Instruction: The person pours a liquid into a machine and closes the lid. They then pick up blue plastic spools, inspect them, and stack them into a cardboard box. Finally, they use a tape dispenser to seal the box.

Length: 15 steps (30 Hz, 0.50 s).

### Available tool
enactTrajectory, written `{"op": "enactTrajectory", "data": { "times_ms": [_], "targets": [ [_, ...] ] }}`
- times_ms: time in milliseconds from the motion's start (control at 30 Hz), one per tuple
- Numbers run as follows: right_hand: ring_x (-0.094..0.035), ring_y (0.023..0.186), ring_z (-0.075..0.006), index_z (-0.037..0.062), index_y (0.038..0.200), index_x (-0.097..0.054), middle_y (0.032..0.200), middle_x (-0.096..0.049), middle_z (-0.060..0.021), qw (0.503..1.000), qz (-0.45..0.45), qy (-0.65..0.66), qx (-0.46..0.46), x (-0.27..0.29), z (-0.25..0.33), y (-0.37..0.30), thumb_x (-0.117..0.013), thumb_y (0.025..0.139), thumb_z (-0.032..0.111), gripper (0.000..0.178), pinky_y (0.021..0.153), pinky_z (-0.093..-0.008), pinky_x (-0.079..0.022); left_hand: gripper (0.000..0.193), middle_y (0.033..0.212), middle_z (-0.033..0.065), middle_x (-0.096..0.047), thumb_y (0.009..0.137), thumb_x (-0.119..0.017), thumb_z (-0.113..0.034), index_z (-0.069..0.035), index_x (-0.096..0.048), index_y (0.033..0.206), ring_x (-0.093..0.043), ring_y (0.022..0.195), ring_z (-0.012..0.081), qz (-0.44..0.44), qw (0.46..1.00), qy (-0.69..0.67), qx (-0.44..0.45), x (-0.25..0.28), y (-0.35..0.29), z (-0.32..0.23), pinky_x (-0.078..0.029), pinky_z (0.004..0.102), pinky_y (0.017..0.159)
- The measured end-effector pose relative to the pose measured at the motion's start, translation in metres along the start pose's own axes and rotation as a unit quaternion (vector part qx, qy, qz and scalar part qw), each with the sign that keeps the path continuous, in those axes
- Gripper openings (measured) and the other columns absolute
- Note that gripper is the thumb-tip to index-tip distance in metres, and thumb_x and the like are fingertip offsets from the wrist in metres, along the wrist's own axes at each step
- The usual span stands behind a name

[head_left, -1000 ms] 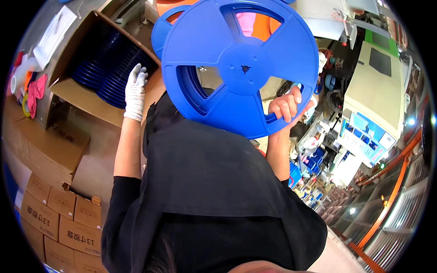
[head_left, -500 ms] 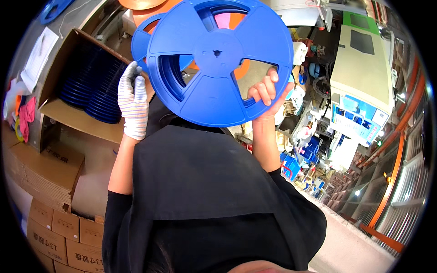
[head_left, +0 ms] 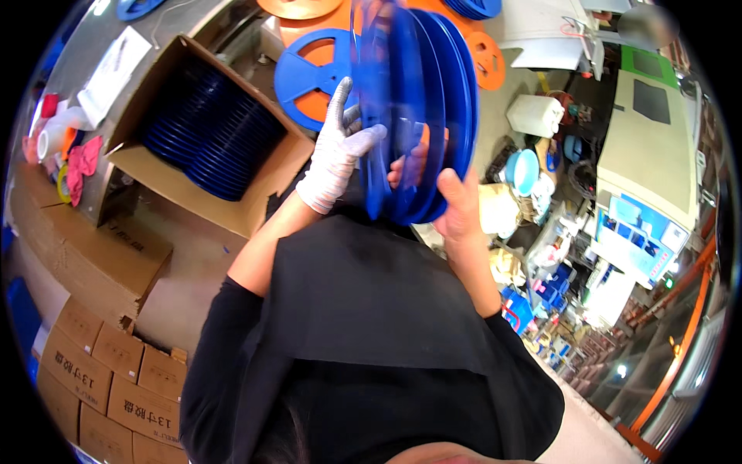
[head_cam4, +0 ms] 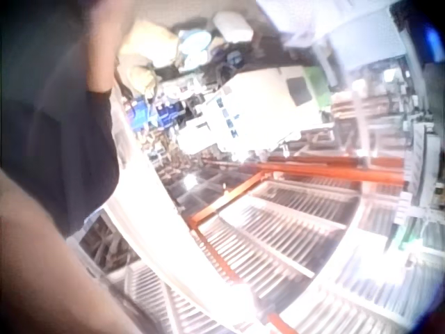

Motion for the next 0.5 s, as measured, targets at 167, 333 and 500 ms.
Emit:
{"op": "enactTrajectory", "data": {
  "times_ms": [167, 333, 500],
  "targets": [
    [-0.068, 0.075, -0.0245, -0.0023, 0.12, -0.053, 0.088, -0.067, -0.0136, 0.994, -0.106, -0.01, -0.001, 0.06, -0.002, -0.01, -0.054, 0.097, 0.039, 0.047, 0.068, -0.0349, -0.056, 0.086, 0.127, 0.0208, -0.054, 0.073, -0.079, -0.032, -0.005, -0.036, 0.143, -0.06, 0.109, 0.0301, 0.091, 0.923, -0.365, 0.081, 0.031, -0.026, -0.016, -0.052, 0.0459, 0.096],
    [-0.064, 0.076, -0.0186, 0.0006, 0.125, -0.051, 0.088, -0.065, -0.0102, 0.979, -0.202, -0.035, -0.018, 0.089, -0.01, -0.014, -0.04, 0.102, 0.043, 0.049, 0.069, -0.0286, -0.054, 0.088, 0.127, 0.0184, -0.051, 0.076, -0.076, -0.037, -0.004, -0.031, 0.145, -0.055, 0.116, 0.0338, 0.284, 0.847, -0.445, 0.064, 0.027, -0.027, -0.02, -0.048, 0.0471, 0.101],
    [-0.064, 0.079, -0.0206, 0.0042, 0.126, -0.05, 0.095, -0.064, -0.0121, 0.975, -0.22, -0.007, -0.016, 0.1, -0.013, -0.023, -0.039, 0.102, 0.044, 0.047, 0.07, -0.032, -0.054, 0.09, 0.131, 0.0207, -0.049, 0.074, -0.078, -0.035, -0.006, -0.032, 0.146, -0.056, 0.115, 0.0347, 0.252, 0.835, -0.48, 0.098, 0.028, -0.033, -0.017, -0.05, 0.049, 0.099]
  ]
}}
Point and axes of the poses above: each hand's wrist, its own y-axis towards the middle knuckle, its own x-axis out of the back of the hand, z = x × y, the point moved 7 cm from there along y, towards the middle knuckle
